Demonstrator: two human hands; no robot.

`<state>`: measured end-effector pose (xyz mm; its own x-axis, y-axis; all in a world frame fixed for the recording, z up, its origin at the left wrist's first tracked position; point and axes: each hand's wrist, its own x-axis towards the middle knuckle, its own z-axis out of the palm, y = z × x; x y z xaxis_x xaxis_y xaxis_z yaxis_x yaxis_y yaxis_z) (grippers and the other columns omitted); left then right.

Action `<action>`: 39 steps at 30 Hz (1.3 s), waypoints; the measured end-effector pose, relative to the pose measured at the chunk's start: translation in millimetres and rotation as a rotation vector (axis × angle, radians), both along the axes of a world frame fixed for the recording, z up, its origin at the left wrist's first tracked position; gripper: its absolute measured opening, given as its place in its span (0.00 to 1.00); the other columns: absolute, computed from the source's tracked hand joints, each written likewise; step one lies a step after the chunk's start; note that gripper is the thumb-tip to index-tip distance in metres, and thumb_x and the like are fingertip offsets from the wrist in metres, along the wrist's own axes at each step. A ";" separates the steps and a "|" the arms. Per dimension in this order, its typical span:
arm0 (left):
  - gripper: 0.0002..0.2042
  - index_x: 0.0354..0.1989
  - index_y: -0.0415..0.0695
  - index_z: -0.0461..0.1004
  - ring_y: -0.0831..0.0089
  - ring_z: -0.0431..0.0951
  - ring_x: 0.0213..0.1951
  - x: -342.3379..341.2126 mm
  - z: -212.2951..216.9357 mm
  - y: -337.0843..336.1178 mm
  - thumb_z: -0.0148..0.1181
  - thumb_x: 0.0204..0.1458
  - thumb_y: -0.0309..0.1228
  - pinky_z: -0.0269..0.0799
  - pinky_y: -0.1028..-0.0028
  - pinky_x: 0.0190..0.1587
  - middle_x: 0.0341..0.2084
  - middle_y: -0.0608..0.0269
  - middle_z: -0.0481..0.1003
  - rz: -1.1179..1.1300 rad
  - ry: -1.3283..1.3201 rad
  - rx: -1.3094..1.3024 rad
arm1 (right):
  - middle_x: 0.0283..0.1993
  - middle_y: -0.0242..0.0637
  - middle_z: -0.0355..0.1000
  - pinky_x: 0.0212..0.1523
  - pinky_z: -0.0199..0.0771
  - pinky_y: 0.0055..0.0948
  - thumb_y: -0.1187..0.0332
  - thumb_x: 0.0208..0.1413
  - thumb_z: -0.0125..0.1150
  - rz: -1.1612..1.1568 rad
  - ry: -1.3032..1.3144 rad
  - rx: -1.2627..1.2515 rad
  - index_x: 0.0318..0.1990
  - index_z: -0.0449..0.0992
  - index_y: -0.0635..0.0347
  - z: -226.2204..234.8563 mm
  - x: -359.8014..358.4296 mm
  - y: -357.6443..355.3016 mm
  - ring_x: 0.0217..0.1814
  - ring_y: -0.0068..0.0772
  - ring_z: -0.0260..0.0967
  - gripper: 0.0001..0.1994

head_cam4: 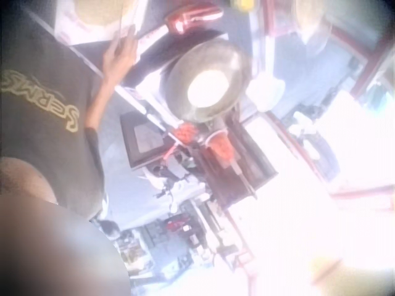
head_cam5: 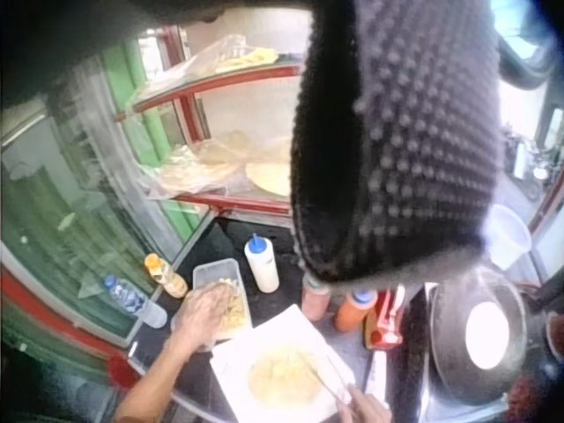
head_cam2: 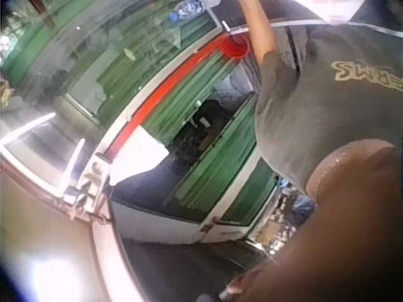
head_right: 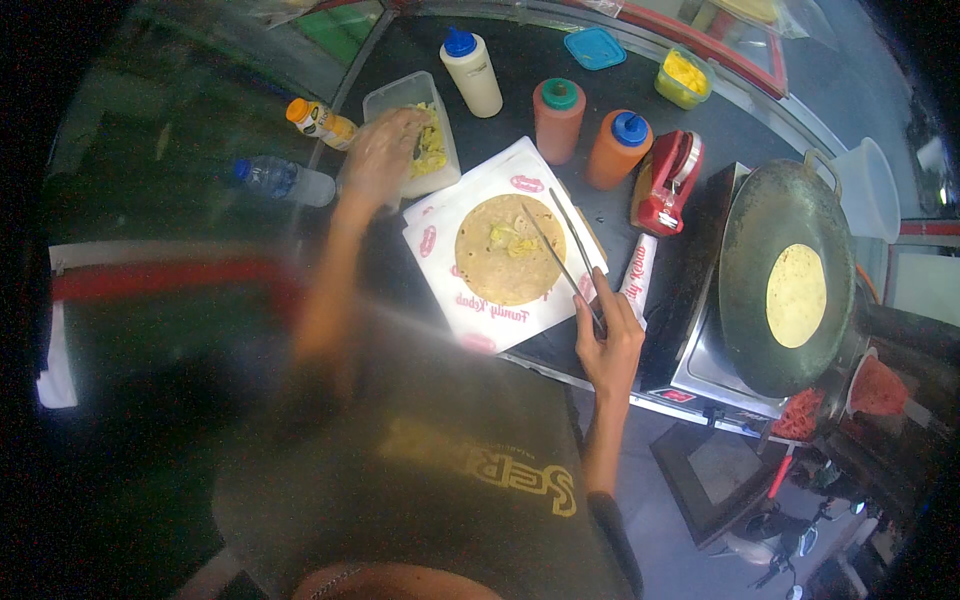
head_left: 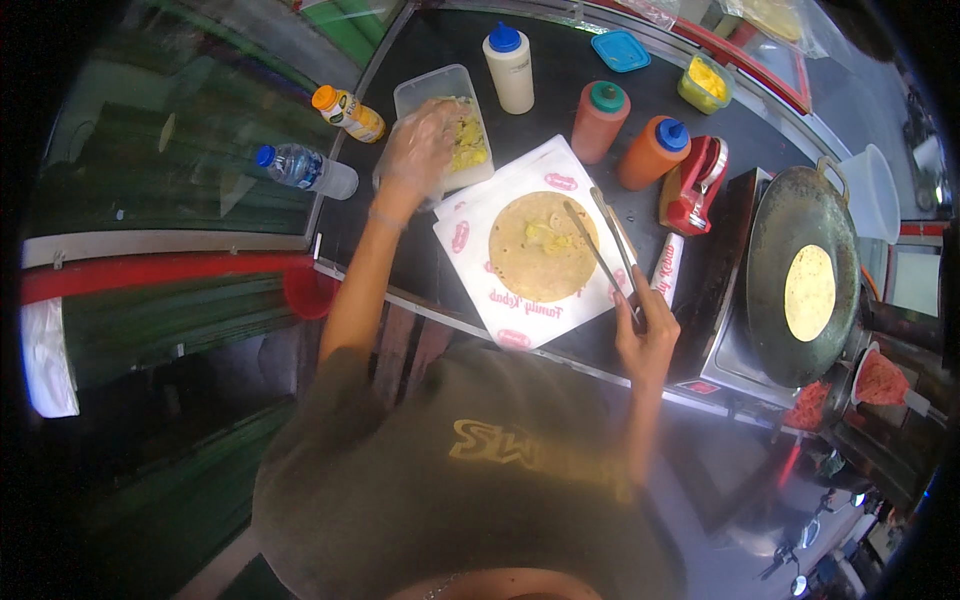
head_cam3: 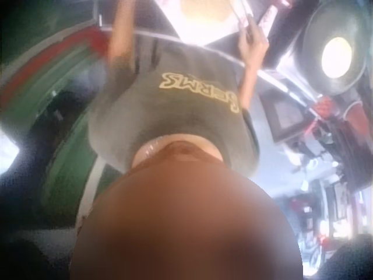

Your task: The person assembles a street food item by placing a cooked crepe onto a paper wrapper, adding shredded egg, meat, and sauces, then folding the wrapper. The process is repeated for a second item.

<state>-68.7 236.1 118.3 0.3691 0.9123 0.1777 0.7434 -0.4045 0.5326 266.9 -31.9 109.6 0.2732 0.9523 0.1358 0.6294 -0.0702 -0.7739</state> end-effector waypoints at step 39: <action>0.35 0.71 0.54 0.81 0.53 0.75 0.73 35.7 -80.5 -78.8 0.81 0.55 0.50 0.67 0.51 0.77 0.70 0.58 0.80 -0.508 0.008 -0.023 | 0.40 0.50 0.81 0.41 0.81 0.49 0.65 0.68 0.76 0.046 0.039 -0.165 0.70 0.84 0.54 -2.8 -4.6 -33.1 0.36 0.54 0.82 0.24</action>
<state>-33.0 157.2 37.8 0.7685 0.6207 0.1551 0.4598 -0.7045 0.5406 262.3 -65.0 106.9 0.2312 0.9724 -0.0328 0.6047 -0.1700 -0.7781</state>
